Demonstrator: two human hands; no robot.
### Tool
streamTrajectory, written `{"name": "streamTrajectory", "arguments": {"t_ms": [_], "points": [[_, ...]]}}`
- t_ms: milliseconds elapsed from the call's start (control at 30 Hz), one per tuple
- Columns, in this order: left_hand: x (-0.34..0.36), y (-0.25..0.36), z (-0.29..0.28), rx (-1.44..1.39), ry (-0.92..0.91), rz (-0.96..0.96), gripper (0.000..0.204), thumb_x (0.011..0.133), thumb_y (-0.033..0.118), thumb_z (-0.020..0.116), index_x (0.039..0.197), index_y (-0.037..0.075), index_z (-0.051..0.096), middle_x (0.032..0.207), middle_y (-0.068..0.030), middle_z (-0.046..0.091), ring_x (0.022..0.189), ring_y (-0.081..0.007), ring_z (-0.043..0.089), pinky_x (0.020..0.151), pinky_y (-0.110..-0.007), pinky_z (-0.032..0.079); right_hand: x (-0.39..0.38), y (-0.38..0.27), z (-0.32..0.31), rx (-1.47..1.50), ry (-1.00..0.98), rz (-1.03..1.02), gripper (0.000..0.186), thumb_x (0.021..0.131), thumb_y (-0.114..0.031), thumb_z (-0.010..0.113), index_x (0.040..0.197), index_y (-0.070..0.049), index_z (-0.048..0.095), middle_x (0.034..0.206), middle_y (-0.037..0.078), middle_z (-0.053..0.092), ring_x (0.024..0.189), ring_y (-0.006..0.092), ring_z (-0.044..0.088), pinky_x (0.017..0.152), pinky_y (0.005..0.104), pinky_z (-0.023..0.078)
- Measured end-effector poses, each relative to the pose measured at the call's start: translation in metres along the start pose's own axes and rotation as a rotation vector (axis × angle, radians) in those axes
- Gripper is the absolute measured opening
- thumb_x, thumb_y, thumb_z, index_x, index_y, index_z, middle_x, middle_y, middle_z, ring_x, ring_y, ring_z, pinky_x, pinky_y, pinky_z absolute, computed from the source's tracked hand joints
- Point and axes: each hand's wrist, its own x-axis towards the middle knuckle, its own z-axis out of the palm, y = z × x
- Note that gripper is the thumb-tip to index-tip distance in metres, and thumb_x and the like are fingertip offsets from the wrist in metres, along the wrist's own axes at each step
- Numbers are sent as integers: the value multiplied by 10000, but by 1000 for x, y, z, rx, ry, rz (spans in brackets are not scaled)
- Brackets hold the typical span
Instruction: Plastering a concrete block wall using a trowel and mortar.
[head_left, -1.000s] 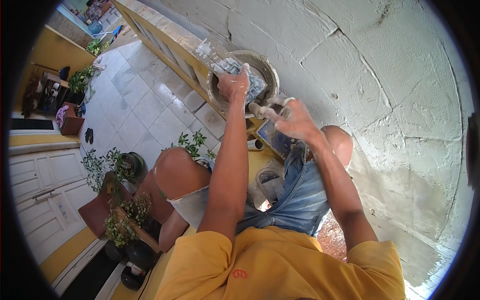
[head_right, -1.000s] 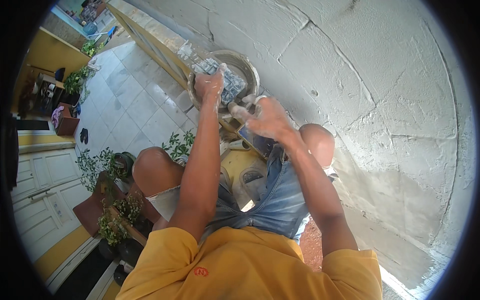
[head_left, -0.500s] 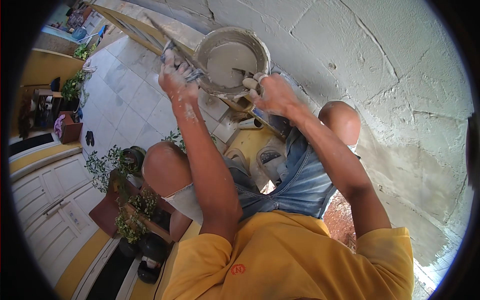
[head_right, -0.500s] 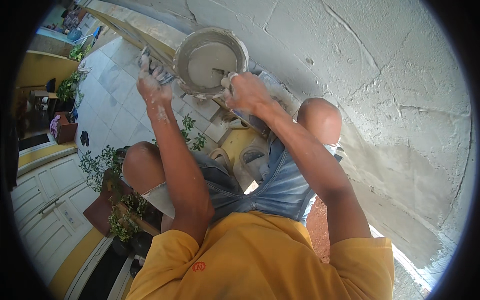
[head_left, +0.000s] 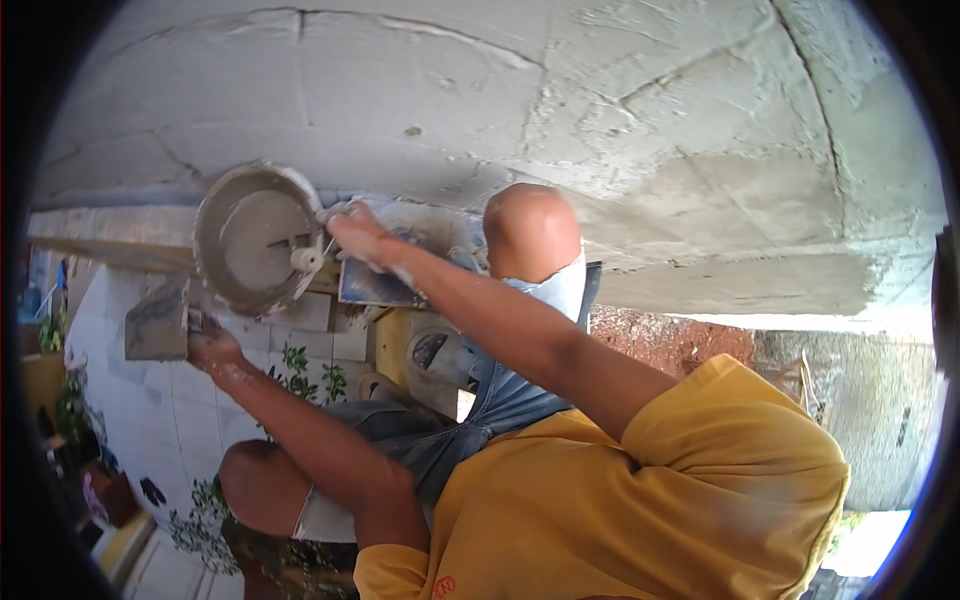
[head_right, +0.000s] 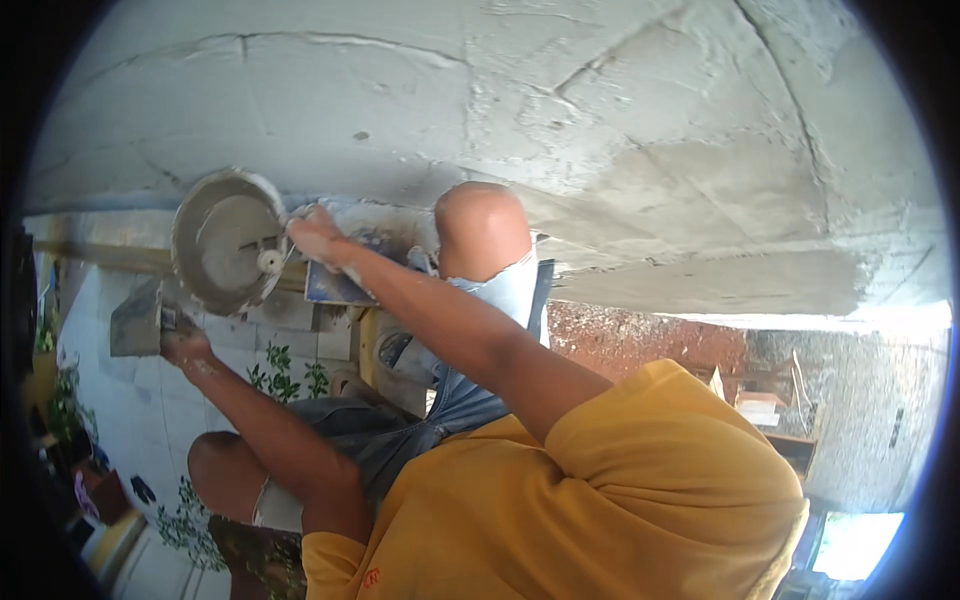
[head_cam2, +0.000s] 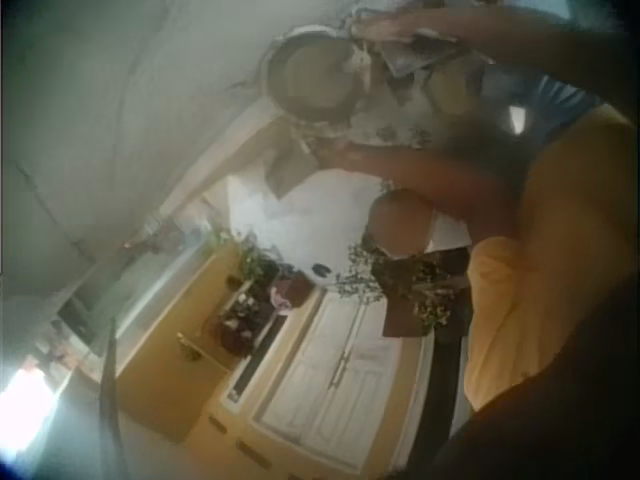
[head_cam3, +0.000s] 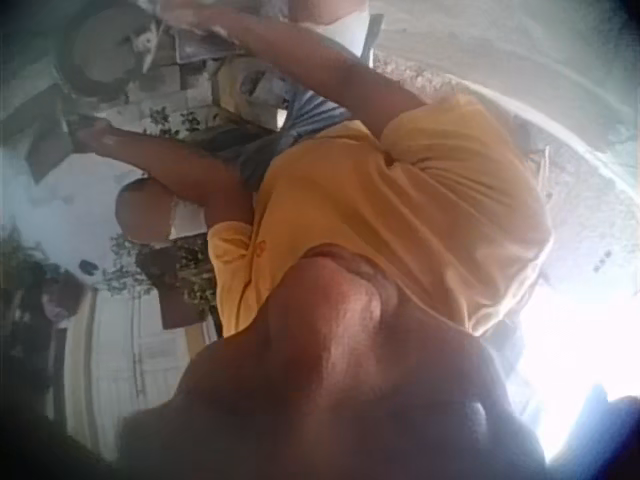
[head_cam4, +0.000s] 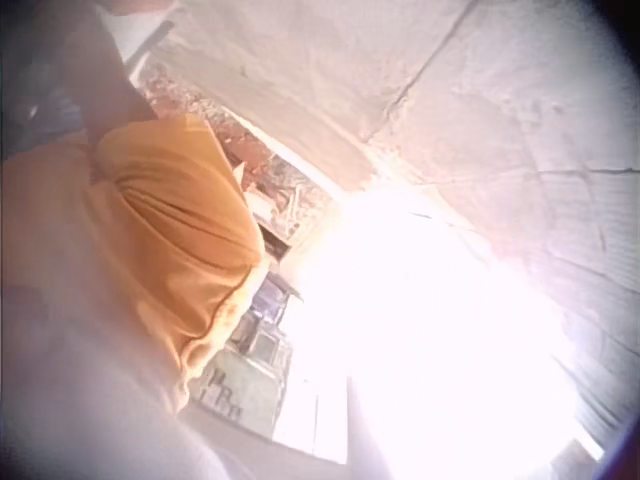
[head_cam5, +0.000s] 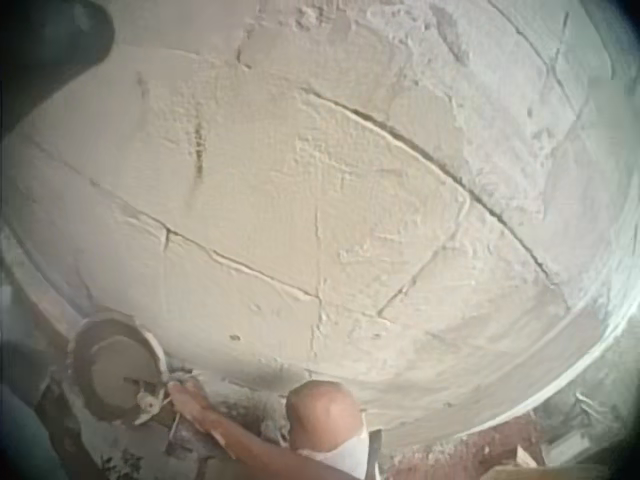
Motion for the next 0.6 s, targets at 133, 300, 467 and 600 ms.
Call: {"name": "streamTrajectory", "arguments": {"t_ms": [133, 300, 467, 600], "points": [[-9, 18, -16, -769, 159, -738, 422, 1080, 263, 467, 1426, 35, 541, 1419, -125, 604, 1272, -277, 601, 1051, -418, 534, -44, -17, 22, 127, -205, 63, 345, 1017, -342, 625, 1162, -31, 655, 1202, 152, 635, 901, 199, 675, 765, 388, 618], [5, 21, -16, -663, -40, -637, 445, 1053, 379, 496, 1387, 99, 585, 1359, -91, 647, 1181, -265, 645, 1000, -442, 531, -35, -35, 29, 241, -136, -44, 253, 1009, -294, 636, 1020, -48, 697, 941, 78, 677, 771, 171, 655, 637, 360, 585], [-14, 87, 10, -715, 142, -953, 495, 1024, 517, 513, 1359, 166, 609, 1329, -84, 664, 1189, -269, 639, 1007, -497, 512, -32, -34, 15, 257, -83, 35, 190, 973, -231, 684, 989, -42, 680, 894, 70, 677, 741, 190, 641, 609, 351, 550], [-7, 100, -7, -828, 153, -780, 433, 1067, 388, 486, 1391, 111, 563, 1364, -66, 623, 1245, -273, 600, 1062, -449, 490, -39, -56, 21, 364, -79, -9, 158, 956, -174, 688, 998, -23, 673, 944, 86, 679, 745, 187, 636, 620, 373, 563]]}}
